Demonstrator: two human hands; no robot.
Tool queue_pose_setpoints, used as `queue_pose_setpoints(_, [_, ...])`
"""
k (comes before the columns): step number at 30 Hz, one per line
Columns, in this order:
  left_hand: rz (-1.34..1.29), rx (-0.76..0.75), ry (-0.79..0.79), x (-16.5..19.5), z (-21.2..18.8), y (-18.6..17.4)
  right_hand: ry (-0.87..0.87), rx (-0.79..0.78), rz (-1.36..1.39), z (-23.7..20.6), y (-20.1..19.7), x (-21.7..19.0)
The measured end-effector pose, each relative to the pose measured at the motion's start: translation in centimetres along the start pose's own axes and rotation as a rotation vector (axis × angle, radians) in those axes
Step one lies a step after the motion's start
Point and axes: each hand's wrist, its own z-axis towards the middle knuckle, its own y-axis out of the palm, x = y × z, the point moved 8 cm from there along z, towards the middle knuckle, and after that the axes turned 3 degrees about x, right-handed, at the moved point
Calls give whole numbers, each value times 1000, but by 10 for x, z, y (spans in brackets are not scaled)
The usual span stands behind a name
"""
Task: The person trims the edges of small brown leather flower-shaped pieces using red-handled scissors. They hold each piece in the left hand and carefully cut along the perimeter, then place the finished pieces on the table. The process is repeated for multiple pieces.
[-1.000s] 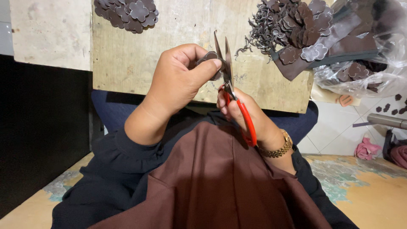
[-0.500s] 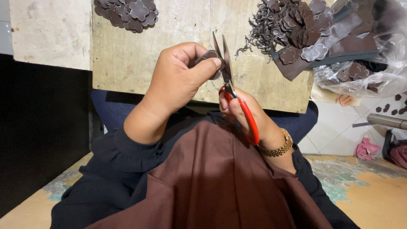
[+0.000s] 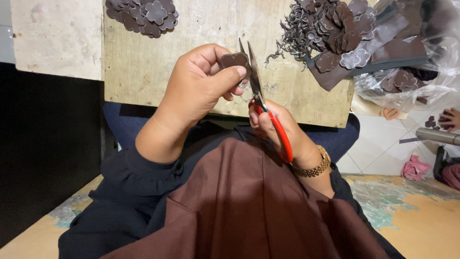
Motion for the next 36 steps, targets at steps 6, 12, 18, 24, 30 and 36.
queue_pose_setpoints(6, [20, 18, -45, -5, 0, -2, -34, -54, -81, -1, 5, -7])
queue_pose_setpoints(12, [52, 5, -54, -4, 0, -2, -70, -91, -122, 1, 8, -11])
queue_pose_setpoints(18, [52, 19, -37, -4, 0, -2, -13, -61, 47, 0, 8, -1])
queue_pose_setpoints(24, [35, 25, -39, -7, 1, -5, -3, -43, 4, -1, 4, 1])
queue_pose_setpoints(30, [-110, -24, -33, -12, 3, 2, -22, 8, -1, 0, 2, -2])
queue_pose_setpoints(36, [44, 19, -19, -13, 3, -1, -40, -43, -8, 1, 5, -5])
